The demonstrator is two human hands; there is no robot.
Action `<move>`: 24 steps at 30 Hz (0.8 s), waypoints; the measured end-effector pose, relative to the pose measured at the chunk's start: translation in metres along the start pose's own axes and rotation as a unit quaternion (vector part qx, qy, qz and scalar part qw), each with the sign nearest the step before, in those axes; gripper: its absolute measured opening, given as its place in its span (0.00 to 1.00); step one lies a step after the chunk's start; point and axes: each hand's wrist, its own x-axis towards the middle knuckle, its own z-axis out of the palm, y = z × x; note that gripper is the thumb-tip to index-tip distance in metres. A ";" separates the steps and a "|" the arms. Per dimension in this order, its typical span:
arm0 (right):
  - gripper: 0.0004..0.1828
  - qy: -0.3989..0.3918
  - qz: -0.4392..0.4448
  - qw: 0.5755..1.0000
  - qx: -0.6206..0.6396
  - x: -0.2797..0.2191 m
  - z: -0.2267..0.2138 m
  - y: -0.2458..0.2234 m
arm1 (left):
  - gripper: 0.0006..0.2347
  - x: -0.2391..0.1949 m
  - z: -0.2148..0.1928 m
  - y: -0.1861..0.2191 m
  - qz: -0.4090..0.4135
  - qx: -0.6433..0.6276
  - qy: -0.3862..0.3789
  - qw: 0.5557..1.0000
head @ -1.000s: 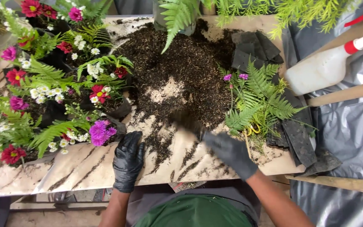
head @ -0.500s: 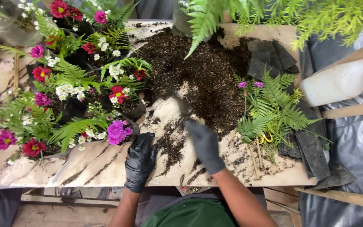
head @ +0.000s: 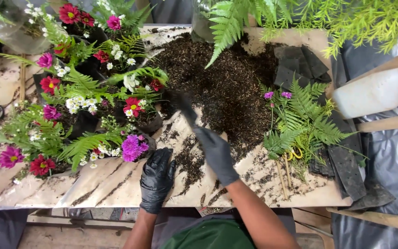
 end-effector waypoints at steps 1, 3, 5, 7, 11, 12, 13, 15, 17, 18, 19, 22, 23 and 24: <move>0.24 0.040 0.007 0.999 -0.032 -0.002 -0.009 0.005 | 0.15 0.000 -0.001 0.001 -0.009 0.000 -0.007 1.000; 0.22 0.081 0.014 0.995 -0.064 -0.005 -0.017 0.001 | 0.15 0.000 -0.001 0.001 -0.018 -0.001 -0.013 1.000; 0.23 0.055 0.076 0.990 0.109 -0.007 -0.015 -0.016 | 0.15 0.001 0.000 0.001 -0.034 0.002 -0.026 0.999; 0.21 0.028 0.047 0.994 0.094 0.000 -0.002 -0.029 | 0.15 0.002 0.001 0.003 -0.025 0.004 -0.023 0.999; 0.19 -0.003 0.036 0.990 0.139 0.026 0.028 -0.028 | 0.14 0.002 0.002 0.001 -0.012 0.008 -0.027 1.000; 0.19 -0.003 0.035 0.989 0.141 0.030 0.032 -0.032 | 0.14 0.002 0.002 0.001 -0.010 0.009 -0.027 1.000; 0.19 -0.001 0.075 0.990 0.119 0.034 0.036 -0.036 | 0.14 0.001 0.002 0.001 -0.011 0.012 -0.023 1.000; 0.19 0.000 0.116 0.988 0.098 0.043 0.043 -0.031 | 0.14 0.001 0.002 0.001 -0.011 0.015 -0.020 1.000; 0.21 -0.011 0.165 0.978 0.124 0.056 0.046 -0.012 | 0.14 0.003 0.001 0.002 -0.013 0.016 -0.026 0.999; 0.21 -0.010 0.164 0.979 0.124 0.052 0.045 -0.017 | 0.14 0.003 0.001 0.002 -0.012 0.016 -0.026 0.999; 0.22 -0.001 0.153 0.985 0.083 0.048 0.043 -0.021 | 0.14 0.003 0.001 0.002 -0.011 0.013 -0.025 1.000; 0.23 0.024 0.116 0.992 0.046 0.032 0.030 -0.022 | 0.14 0.003 0.000 0.003 -0.007 0.005 -0.025 1.000; 0.22 0.041 0.088 0.994 0.052 0.027 0.025 -0.021 | 0.14 0.004 0.000 0.002 -0.002 0.000 -0.023 1.000; 0.22 0.041 0.088 0.994 0.053 0.020 0.018 -0.020 | 0.14 0.002 0.000 0.000 -0.001 0.000 -0.024 1.000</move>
